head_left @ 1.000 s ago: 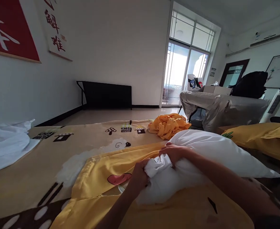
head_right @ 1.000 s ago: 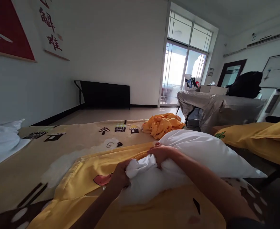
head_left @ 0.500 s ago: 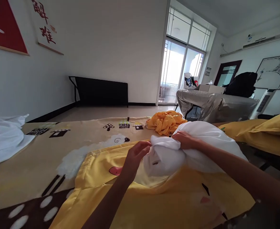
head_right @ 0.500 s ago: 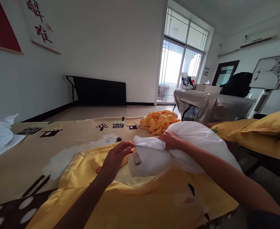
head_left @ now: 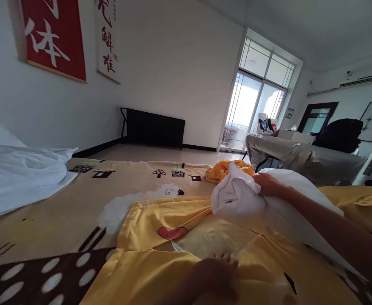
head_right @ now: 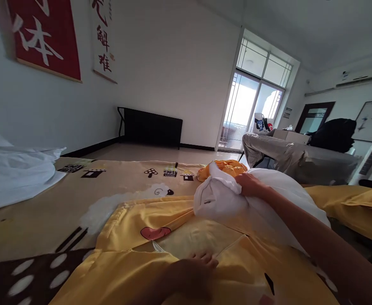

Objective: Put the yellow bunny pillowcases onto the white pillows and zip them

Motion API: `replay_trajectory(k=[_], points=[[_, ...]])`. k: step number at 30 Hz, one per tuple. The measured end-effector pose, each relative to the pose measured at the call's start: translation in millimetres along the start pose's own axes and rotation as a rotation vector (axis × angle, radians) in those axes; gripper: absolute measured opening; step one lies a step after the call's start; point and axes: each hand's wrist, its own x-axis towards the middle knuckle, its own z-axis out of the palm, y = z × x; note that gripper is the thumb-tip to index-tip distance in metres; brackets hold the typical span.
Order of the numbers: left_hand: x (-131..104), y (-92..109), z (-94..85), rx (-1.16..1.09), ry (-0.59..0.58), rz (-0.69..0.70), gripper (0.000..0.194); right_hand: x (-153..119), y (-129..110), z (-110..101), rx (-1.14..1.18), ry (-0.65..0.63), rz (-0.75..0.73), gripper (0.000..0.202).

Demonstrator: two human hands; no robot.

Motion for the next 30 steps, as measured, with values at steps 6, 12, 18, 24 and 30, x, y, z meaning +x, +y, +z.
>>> replay_trajectory(k=[6,12,18,24,30], points=[[-8.0,13.9,-14.4,-0.084,-0.143,0.047,0.080,26.5,-59.7,50.5,0.026,-0.088,-0.153,0.020],[-40.6,28.3,-41.7,0.045,-0.122,0.036,0.060,28.3,-89.7,95.3,0.085,-0.072,-0.249,0.020],[-79.5,-21.8,-87.0,0.093,0.305,-0.269,0.029,12.2,-83.4,95.8,0.177,0.002,-0.241,0.029],[-35.9,-91.7,-62.9,0.179,0.352,-0.548,0.043,-6.0,-88.8,106.4,0.222,0.098,-0.225,0.068],[-9.8,-110.8,-36.4,0.212,0.517,-0.547,0.039,-9.2,-85.0,76.2,0.195,0.086,-0.228,0.054]])
